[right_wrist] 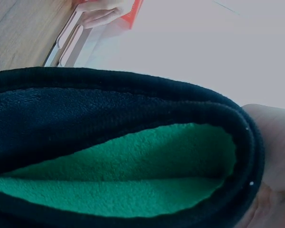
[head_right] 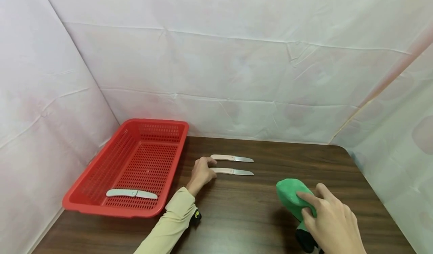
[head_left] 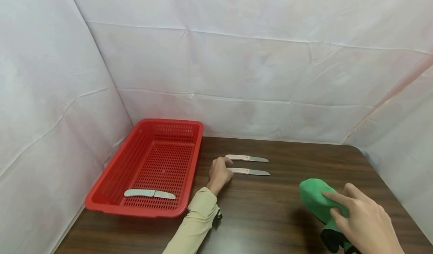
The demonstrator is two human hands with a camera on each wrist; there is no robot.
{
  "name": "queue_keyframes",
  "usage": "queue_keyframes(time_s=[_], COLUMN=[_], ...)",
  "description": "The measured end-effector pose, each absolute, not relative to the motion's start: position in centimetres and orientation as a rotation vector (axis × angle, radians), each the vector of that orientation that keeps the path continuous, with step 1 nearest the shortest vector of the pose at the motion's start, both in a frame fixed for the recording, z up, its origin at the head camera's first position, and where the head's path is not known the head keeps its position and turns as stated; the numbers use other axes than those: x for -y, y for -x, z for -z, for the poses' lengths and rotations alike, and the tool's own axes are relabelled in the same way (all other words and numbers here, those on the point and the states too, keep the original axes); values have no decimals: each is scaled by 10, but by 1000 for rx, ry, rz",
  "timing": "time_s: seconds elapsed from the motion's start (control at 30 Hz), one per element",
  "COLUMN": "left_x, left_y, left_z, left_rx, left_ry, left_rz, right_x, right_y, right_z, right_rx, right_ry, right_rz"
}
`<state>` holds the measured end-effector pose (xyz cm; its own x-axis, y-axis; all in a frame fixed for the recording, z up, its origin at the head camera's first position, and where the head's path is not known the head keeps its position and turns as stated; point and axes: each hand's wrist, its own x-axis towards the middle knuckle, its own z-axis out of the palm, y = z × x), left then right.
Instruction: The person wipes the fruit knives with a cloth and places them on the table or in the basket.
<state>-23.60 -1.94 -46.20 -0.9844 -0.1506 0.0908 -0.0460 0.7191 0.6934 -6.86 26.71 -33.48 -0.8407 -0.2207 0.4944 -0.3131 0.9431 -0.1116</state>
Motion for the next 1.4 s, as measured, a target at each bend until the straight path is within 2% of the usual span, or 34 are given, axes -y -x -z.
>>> queue_keyframes(time_s=[0.47,0.6,1.07,1.4], left_x=[26,28,20,20], left_y=[235,232,222,258], left_z=[467,466,465,541], left_rx=[2793,2705,2138,1867], left_ry=[-106,-31,-35,160], left_rz=[1157,1306,2104,2265], right_x=[-270,-271,-272,-271], right_y=[66,65,64,61], right_z=[335,335,337,334], right_rx=[2647,2648,2685,2601], right_ry=[-357,-346,-269,-304], right_rz=[-245,-255,-296,-338])
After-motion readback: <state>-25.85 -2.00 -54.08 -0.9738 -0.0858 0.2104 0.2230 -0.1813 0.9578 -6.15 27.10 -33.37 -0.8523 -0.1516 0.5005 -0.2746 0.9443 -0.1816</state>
